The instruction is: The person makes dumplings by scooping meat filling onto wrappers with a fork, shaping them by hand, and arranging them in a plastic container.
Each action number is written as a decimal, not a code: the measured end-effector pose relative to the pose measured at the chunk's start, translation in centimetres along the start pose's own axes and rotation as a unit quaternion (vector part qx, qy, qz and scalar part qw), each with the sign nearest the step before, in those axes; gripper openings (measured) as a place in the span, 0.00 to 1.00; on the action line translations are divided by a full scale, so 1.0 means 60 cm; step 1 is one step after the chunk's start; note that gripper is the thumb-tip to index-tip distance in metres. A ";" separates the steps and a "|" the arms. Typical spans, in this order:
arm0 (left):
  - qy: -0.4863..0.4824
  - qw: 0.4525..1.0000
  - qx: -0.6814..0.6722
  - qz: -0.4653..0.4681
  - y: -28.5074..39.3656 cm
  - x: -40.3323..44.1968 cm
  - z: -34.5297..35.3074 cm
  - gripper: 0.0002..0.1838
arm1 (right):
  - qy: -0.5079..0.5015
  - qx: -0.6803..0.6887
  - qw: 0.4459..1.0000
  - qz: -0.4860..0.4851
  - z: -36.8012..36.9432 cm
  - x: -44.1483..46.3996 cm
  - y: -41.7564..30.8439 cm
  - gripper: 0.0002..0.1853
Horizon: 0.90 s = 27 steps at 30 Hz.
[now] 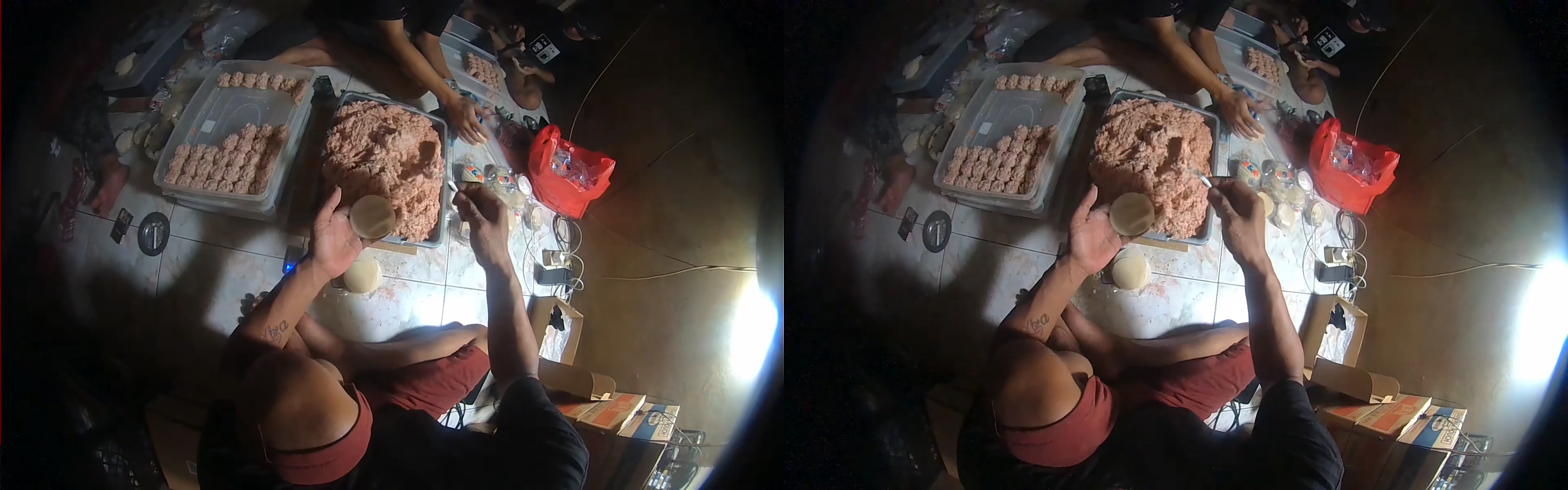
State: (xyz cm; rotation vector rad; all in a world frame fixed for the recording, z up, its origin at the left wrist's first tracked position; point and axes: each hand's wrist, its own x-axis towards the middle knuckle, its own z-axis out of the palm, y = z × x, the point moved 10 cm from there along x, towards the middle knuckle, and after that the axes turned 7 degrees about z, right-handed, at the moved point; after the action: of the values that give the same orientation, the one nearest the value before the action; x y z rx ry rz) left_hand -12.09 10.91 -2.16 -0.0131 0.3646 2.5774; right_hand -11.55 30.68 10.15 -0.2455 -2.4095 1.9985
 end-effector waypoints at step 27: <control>0.032 0.987 -0.156 0.027 0.053 -0.053 -0.065 0.50 | -0.089 -0.421 0.884 -0.184 0.180 -0.131 -0.023 0.11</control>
State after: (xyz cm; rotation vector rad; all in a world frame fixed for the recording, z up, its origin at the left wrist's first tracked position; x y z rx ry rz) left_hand -11.19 5.67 -4.85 -0.2018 -0.0189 2.6668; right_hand -5.01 18.92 10.20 0.4000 -2.9854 0.7650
